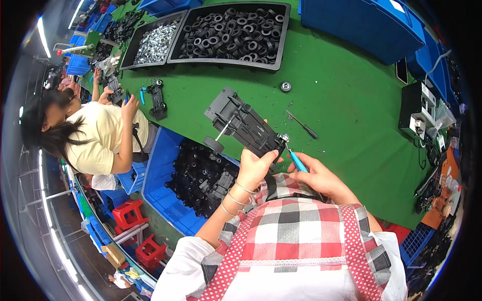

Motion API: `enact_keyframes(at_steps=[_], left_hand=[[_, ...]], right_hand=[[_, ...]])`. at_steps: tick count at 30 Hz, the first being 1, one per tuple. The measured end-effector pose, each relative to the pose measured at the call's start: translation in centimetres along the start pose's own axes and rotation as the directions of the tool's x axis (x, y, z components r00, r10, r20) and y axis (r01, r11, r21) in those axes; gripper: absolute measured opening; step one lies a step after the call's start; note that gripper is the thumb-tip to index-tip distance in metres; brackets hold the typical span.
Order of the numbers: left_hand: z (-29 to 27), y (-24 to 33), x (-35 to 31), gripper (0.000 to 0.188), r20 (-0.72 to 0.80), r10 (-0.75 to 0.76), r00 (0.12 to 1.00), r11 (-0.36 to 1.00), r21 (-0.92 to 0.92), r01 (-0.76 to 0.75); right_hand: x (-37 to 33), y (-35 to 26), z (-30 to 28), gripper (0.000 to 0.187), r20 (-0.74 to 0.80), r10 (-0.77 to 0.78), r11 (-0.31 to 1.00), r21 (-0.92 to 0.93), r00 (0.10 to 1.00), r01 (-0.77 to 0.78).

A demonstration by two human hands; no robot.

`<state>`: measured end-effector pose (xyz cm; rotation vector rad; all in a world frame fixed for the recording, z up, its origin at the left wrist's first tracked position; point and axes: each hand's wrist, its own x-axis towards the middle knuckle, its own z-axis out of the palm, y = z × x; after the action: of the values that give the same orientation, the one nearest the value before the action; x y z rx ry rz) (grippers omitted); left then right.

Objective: The person assembles toy cars by fitting rubber tires onto wheel rims, mounting wheels onto toy car chassis, and trimming components using pliers.

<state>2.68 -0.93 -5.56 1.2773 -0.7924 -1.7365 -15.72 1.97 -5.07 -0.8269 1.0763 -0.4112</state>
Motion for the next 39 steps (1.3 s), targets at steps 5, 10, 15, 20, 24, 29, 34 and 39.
enact_keyframes(at_steps=[5, 10, 15, 20, 24, 29, 34, 39], left_hand=[[0.3, -0.3, 0.1, 0.069, 0.017, 0.036, 0.999, 0.998, 0.055, -0.036], [0.9, -0.4, -0.2, 0.065, 0.016, 0.088, 0.996, 0.984, 0.156, -0.090], [0.3, -0.4, -0.1, 0.053, 0.023, 0.006, 1.000, 0.968, 0.251, -0.012], [-0.3, 0.0, 0.0, 0.061, 0.055, -0.124, 0.991, 0.960, 0.260, 0.106], [-0.2, 0.7, 0.0, 0.055, 0.105, -0.223, 0.969, 0.961, 0.189, 0.201], [-0.3, 0.4, 0.1, 0.050, 0.099, -0.236, 0.967, 0.944, 0.259, 0.204], [-0.7, 1.4, 0.1, 0.047, 0.156, -0.279, 0.947, 0.941, 0.244, 0.237], [-0.9, 2.2, 0.1, 0.048, 0.198, -0.301, 0.933, 0.941, 0.220, 0.257]], right_hand=[[0.5, 0.9, -0.6, 0.050, 0.034, -0.001, 0.998, 0.070, 0.999, -0.001], [0.6, 1.2, -1.0, 0.051, 0.044, -0.042, 0.995, 0.091, 0.998, 0.038], [0.3, 1.1, -1.5, 0.055, 0.073, -0.009, 0.994, 0.108, 0.997, 0.001], [0.2, 0.9, -1.4, 0.048, 0.086, 0.020, 0.980, 0.195, 0.996, -0.036], [0.4, 1.3, -1.8, 0.025, 0.064, 0.039, 0.989, 0.142, 0.997, -0.048], [0.5, 1.9, -1.8, 0.019, 0.083, 0.051, 0.989, 0.137, 0.995, -0.062], [0.4, 2.1, -2.0, 0.030, 0.131, 0.011, 0.978, 0.204, 0.991, -0.037], [0.4, 2.4, -2.3, 0.047, 0.205, -0.038, 0.933, 0.358, 0.978, -0.039]])
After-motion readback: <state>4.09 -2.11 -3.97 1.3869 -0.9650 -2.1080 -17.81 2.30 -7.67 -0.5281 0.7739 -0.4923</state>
